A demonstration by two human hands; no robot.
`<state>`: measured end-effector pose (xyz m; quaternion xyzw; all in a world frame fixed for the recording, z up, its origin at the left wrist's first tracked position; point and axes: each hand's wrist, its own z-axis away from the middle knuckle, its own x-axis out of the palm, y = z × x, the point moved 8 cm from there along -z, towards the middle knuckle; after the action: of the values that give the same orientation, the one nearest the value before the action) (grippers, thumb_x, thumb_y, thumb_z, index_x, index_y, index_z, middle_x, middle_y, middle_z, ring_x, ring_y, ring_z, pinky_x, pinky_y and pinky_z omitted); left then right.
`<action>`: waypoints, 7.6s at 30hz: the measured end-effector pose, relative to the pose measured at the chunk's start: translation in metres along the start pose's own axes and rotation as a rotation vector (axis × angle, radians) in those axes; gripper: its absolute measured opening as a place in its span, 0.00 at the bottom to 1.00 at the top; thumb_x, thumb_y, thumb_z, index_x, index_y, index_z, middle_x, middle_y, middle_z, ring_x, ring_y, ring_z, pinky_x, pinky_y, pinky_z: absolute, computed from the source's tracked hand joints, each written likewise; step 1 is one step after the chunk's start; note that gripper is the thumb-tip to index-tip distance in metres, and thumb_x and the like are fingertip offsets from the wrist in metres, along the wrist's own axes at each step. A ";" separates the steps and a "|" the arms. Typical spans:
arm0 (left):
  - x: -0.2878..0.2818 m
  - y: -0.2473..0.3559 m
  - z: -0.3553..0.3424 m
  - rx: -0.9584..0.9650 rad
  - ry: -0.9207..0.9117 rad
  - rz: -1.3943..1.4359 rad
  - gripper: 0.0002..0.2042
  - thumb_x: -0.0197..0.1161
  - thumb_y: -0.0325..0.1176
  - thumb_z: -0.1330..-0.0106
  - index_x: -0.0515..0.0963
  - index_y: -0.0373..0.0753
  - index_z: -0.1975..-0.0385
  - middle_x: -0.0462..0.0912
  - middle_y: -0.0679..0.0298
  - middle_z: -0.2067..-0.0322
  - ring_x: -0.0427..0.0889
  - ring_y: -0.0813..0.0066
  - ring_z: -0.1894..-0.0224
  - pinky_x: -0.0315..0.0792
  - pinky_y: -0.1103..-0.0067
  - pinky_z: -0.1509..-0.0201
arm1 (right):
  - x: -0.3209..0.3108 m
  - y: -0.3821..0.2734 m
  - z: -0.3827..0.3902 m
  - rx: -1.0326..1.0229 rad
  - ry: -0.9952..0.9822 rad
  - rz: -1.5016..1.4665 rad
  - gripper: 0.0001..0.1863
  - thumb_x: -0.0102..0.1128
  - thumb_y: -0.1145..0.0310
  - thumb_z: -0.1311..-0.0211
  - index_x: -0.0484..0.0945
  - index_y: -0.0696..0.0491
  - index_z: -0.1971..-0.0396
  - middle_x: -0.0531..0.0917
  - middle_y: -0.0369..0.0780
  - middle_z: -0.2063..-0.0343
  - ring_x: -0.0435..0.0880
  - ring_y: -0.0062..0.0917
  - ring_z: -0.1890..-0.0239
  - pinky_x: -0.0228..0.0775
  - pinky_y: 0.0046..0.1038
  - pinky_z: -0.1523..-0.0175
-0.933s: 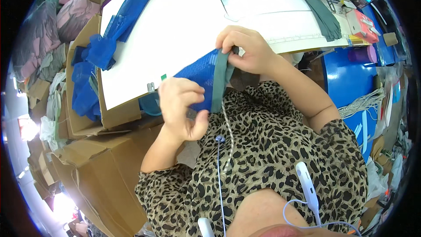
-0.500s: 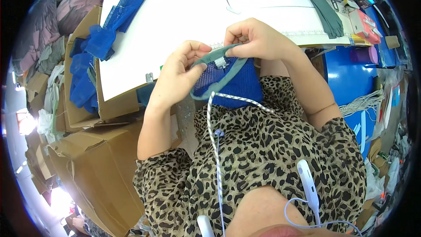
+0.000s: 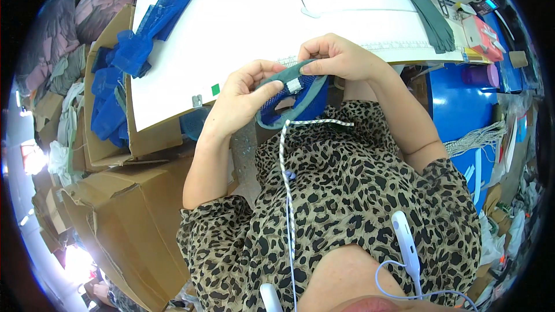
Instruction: The recorder is sewing a blue mesh pouch with a green fabric trim using an industrial sewing machine.
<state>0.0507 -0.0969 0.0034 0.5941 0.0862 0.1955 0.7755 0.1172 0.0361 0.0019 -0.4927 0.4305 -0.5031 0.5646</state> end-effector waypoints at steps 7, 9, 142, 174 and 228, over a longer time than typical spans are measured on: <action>-0.058 0.031 0.031 0.180 0.195 -0.243 0.06 0.64 0.28 0.36 0.82 0.34 0.63 0.83 0.68 0.70 0.78 0.83 0.65 0.72 0.81 0.59 | -0.010 -0.015 0.006 -0.210 0.117 0.003 0.07 0.58 0.69 0.34 0.80 0.57 0.63 0.81 0.33 0.67 0.77 0.14 0.62 0.70 0.19 0.55; -0.128 0.088 0.073 0.236 0.621 -0.584 0.07 0.63 0.29 0.34 0.83 0.35 0.60 0.85 0.63 0.67 0.80 0.81 0.63 0.72 0.82 0.56 | -0.036 -0.001 0.019 -0.203 0.229 0.005 0.07 0.58 0.69 0.33 0.79 0.57 0.62 0.81 0.33 0.67 0.77 0.15 0.62 0.70 0.19 0.55; 0.208 -0.002 -0.319 0.319 0.022 -0.363 0.13 0.66 0.34 0.39 0.75 0.32 0.62 0.83 0.61 0.68 0.80 0.75 0.65 0.72 0.78 0.60 | -0.083 0.086 0.213 0.015 0.917 0.228 0.17 0.66 0.68 0.38 0.79 0.56 0.51 0.84 0.37 0.69 0.78 0.15 0.70 0.72 0.22 0.62; 0.153 -0.023 -0.159 -0.091 -0.267 0.336 0.15 0.48 0.38 0.24 0.68 0.33 0.48 0.80 0.51 0.56 0.81 0.59 0.55 0.76 0.65 0.49 | -0.009 0.219 0.395 0.658 0.925 1.228 0.11 0.72 0.67 0.58 0.79 0.49 0.72 0.76 0.39 0.67 0.78 0.36 0.59 0.71 0.36 0.57; 0.099 0.013 -0.071 0.386 0.055 0.505 0.14 0.56 0.29 0.28 0.76 0.32 0.46 0.74 0.56 0.40 0.74 0.70 0.41 0.71 0.72 0.41 | -0.059 -0.031 0.113 -0.612 0.869 0.420 0.08 0.63 0.73 0.37 0.78 0.59 0.61 0.79 0.34 0.65 0.75 0.13 0.67 0.67 0.16 0.60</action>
<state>0.1122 0.0094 0.0061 0.7272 -0.0075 0.3780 0.5729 0.2162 0.1081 0.0477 -0.2856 0.8380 -0.3887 0.2552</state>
